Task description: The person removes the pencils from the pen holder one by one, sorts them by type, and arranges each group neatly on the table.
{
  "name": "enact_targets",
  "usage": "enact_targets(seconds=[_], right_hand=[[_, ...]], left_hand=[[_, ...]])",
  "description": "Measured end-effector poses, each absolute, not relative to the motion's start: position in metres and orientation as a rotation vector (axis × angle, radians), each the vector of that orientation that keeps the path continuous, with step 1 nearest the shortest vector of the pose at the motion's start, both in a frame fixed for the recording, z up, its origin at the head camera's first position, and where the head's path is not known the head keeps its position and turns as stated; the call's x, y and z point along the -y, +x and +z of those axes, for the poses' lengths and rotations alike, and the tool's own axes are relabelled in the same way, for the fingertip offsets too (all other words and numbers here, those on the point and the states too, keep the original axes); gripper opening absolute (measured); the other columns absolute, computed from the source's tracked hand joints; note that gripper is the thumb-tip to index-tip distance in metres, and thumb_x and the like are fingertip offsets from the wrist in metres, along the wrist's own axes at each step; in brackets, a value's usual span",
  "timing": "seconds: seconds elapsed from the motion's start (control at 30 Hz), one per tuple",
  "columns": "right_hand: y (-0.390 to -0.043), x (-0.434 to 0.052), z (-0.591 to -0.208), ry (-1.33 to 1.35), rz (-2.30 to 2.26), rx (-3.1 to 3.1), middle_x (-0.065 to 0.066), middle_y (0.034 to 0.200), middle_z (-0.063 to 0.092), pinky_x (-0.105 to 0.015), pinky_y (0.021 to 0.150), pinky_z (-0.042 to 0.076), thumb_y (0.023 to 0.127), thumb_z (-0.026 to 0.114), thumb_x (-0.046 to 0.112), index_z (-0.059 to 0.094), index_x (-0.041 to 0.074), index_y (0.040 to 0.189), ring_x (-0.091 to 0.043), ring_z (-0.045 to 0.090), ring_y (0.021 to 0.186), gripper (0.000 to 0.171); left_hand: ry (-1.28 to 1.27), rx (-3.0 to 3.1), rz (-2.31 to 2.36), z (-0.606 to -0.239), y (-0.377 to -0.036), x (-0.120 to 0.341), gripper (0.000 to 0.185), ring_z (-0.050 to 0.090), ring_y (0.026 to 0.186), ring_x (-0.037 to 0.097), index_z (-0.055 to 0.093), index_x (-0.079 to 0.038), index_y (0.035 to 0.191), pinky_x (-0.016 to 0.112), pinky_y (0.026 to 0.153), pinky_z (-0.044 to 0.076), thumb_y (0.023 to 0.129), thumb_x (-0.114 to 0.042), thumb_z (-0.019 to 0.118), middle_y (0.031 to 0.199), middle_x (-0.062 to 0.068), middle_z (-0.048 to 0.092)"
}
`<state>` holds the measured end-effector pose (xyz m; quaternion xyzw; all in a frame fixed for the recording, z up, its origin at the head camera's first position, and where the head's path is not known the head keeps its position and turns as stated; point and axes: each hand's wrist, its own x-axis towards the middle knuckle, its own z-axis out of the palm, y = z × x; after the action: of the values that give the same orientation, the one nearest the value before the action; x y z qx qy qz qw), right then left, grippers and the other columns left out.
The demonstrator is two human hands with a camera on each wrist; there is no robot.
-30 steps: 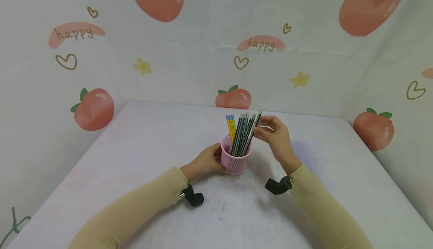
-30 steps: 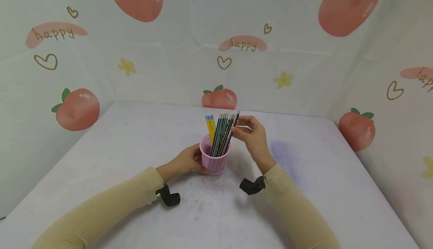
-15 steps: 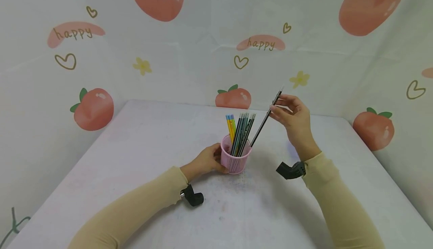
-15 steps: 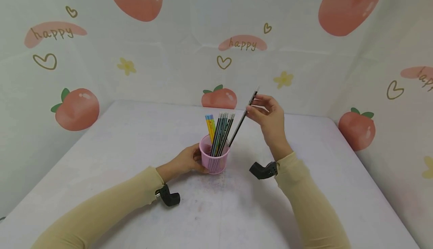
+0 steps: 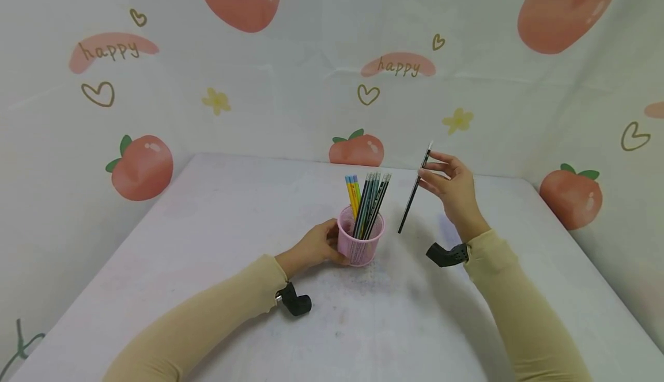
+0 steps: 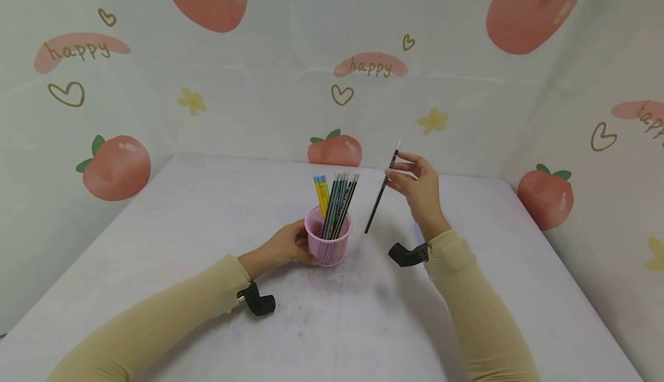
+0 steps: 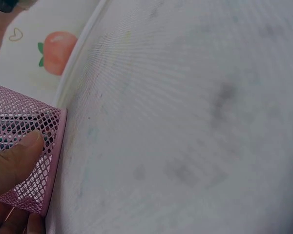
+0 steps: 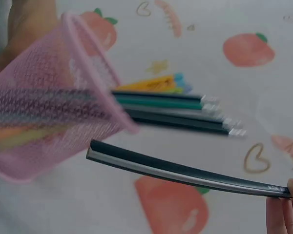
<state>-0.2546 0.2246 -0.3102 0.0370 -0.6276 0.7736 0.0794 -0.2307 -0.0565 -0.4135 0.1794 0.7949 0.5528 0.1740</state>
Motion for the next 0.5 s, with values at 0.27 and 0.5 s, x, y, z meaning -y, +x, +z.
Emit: enact_targets(seconds=[0.27,0.5], right_hand=[[-0.269,-0.227,-0.345,-0.049,2.103,2.271,-0.002,0.104,0.056,-0.020,0.077,0.057,0.087,0.069,0.006,0.044,0.002,0.139,-0.004,0.066,0.085,0.057],[-0.279,-0.225,-0.371,-0.093,2.020,2.459,-0.009,0.107,0.055,-0.021,0.076,0.058,0.088,0.067,0.002,0.043,-0.004,0.140,-0.001,0.065,0.077,0.057]], left_hand=[[0.507,-2.259,1.554,-0.413,-0.231,0.057,0.075,0.051,0.128,0.029,0.050,-0.002,0.132,0.042,0.112,0.038,0.065,0.005,0.083,0.134,0.014,0.056],[0.533,-2.265,1.568,-0.414,-0.230,0.057,0.073,0.052,0.127,0.029,0.050,0.000,0.131,0.042,0.111,0.040,0.065,0.005,0.082,0.133,0.015,0.056]])
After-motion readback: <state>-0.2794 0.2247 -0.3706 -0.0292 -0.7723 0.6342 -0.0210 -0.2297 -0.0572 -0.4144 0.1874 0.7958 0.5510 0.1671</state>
